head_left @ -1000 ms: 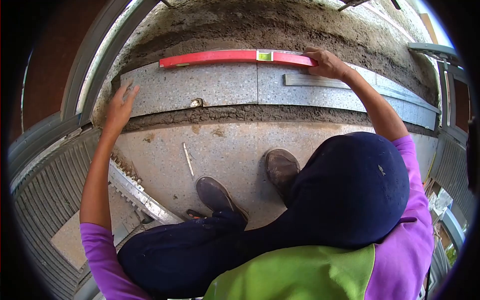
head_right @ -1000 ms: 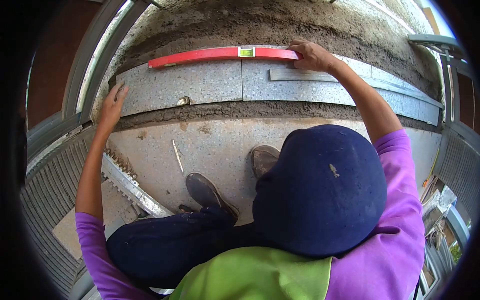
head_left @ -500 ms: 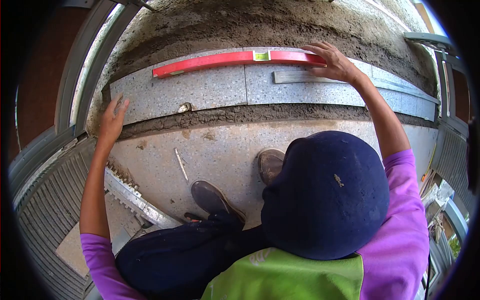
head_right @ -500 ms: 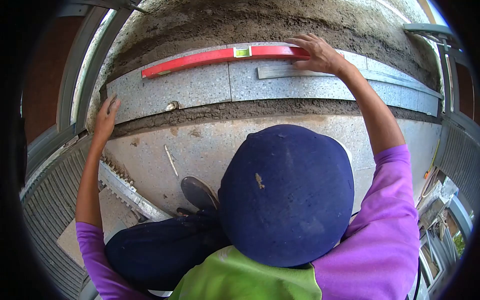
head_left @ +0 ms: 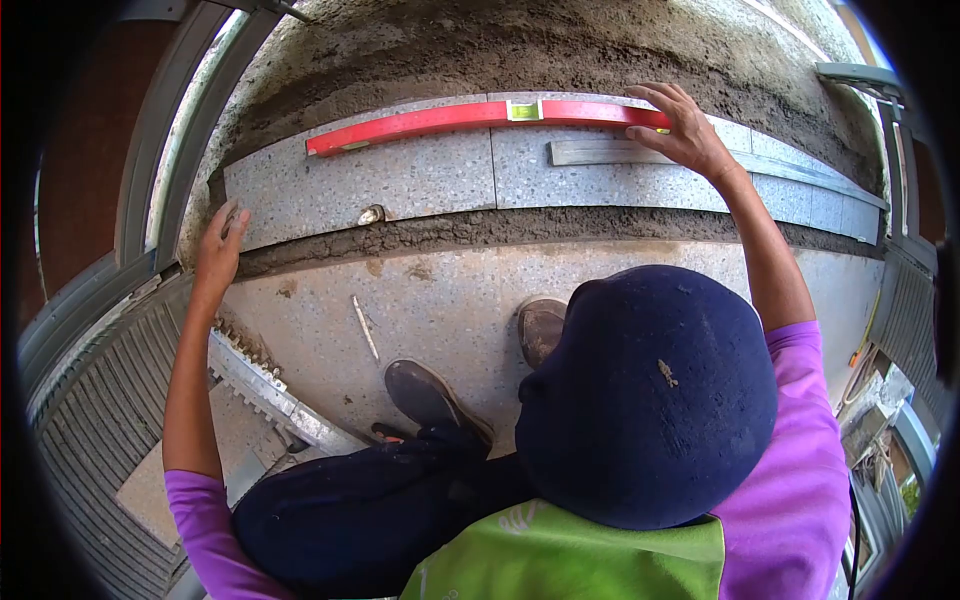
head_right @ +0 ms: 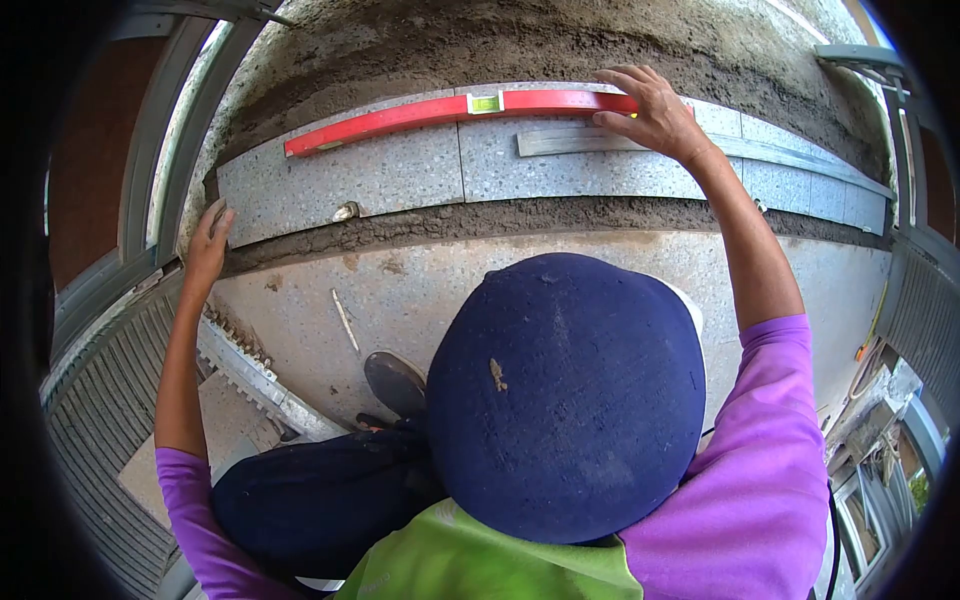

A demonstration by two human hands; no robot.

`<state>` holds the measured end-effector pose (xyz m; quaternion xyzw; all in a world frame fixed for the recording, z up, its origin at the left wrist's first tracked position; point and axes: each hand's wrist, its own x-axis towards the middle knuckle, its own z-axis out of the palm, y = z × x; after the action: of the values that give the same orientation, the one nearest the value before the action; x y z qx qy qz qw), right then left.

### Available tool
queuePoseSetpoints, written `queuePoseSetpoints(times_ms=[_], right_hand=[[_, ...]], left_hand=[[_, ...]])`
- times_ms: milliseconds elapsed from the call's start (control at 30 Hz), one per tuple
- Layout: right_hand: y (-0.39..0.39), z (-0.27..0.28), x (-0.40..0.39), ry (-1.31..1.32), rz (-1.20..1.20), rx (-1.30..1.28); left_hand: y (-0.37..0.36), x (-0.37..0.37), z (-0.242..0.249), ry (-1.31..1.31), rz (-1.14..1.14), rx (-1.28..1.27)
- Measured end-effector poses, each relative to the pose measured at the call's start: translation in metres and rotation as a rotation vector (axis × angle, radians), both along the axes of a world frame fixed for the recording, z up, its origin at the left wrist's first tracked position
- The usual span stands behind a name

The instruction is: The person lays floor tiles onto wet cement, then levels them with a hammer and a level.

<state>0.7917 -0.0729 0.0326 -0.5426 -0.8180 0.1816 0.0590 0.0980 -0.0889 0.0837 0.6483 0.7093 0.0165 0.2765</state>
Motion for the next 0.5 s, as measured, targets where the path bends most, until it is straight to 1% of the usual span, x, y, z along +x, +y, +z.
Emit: queuePoseSetpoints(times_ms=[100,200,300,400,433,500], right_hand=[[-0.001,-0.001,-0.004,0.007,-0.010,0.008],[0.005,-0.013,-0.006,-0.014,0.037,0.006],[0.008,-0.025,-0.010,-0.015,0.069,0.059],[0.017,-0.020,-0.016,0.021,0.097,-0.038],[0.016,-0.023,-0.022,0.118,0.121,0.075],[0.022,-0.022,-0.026,0.057,0.139,-0.041]], left_hand=[[-0.002,0.003,0.005,0.016,0.012,-0.003],[-0.003,0.003,0.008,0.038,0.012,-0.010],[-0.004,0.002,0.010,0.045,0.002,-0.004],[-0.007,0.001,0.012,0.041,0.010,0.003],[-0.008,0.001,0.015,0.043,0.020,0.005],[-0.011,0.001,0.019,0.068,0.023,0.008]])
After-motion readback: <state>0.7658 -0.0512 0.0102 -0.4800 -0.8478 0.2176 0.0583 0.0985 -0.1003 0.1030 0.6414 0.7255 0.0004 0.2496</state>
